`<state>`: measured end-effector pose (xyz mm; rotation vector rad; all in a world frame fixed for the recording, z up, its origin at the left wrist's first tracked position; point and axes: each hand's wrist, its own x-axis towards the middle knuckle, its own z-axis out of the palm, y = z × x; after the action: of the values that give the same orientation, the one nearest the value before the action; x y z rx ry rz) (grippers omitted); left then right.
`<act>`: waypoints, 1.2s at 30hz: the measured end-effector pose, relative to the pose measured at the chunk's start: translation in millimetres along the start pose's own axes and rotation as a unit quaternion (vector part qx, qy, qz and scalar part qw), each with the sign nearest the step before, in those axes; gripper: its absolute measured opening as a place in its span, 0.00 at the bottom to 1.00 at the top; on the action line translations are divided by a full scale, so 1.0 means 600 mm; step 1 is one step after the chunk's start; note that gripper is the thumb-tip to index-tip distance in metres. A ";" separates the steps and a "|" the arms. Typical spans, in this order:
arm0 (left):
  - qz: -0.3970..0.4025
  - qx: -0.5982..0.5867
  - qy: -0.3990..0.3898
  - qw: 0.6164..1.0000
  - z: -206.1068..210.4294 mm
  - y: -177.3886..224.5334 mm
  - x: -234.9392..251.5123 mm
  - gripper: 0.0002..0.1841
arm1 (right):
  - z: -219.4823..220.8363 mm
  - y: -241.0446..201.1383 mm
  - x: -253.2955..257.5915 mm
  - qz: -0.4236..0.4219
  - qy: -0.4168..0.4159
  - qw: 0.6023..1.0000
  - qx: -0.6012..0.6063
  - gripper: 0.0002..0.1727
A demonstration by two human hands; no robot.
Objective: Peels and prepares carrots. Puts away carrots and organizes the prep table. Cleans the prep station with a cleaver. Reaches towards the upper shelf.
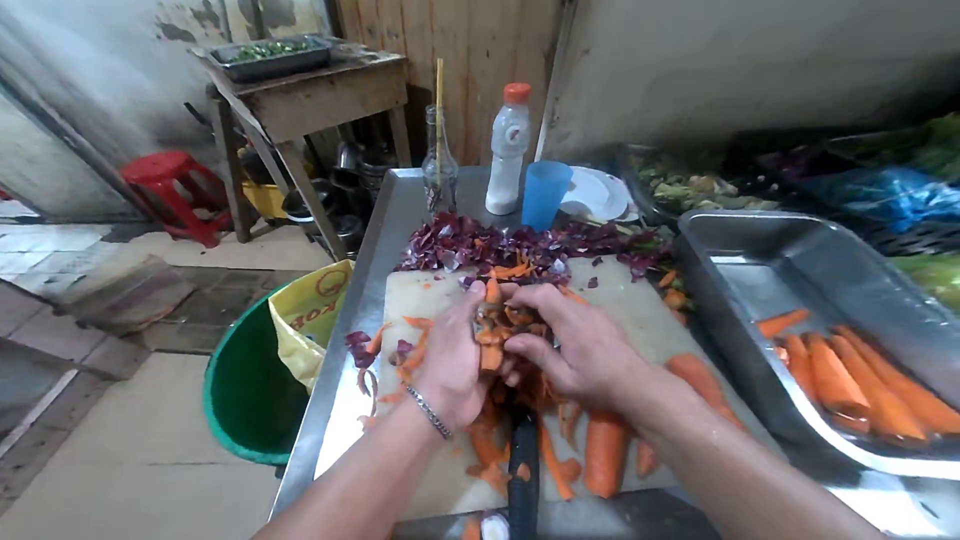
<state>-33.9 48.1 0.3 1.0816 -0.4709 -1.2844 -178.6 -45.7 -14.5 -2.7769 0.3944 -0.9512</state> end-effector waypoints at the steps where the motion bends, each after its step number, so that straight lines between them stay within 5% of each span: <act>1: -0.003 0.000 -0.005 1.000 0.001 0.001 -0.001 0.29 | 0.001 0.004 0.001 0.000 0.002 1.000 0.001 0.27; 4: -0.003 0.017 -0.019 1.000 0.000 0.004 -0.004 0.31 | 0.002 0.012 0.005 0.005 0.014 1.000 -0.006 0.25; 9: 0.024 0.057 -0.100 0.993 -0.006 -0.009 -0.001 0.32 | -0.024 0.053 0.014 0.157 0.002 0.987 0.022 0.23; 14: -0.011 0.075 -0.050 0.996 -0.011 -0.002 0.006 0.28 | -0.039 0.032 0.016 0.228 -0.024 0.971 0.076 0.19; 21: 0.050 0.105 -0.010 0.993 -0.010 -0.019 0.007 0.24 | -0.013 -0.010 0.012 0.136 -0.037 0.990 0.025 0.23; 29: 0.027 0.082 -0.042 0.995 -0.011 -0.007 0.006 0.30 | -0.049 0.047 0.013 0.280 -0.073 0.949 0.124 0.19; 36: 0.041 0.024 0.060 0.997 -0.017 -0.005 0.014 0.28 | -0.016 -0.027 0.010 0.154 -0.052 0.984 0.076 0.23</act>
<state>-24.8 44.4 -9.4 1.1611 -0.4538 -1.1341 -177.0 -33.0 0.3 -2.5167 0.6813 -0.7282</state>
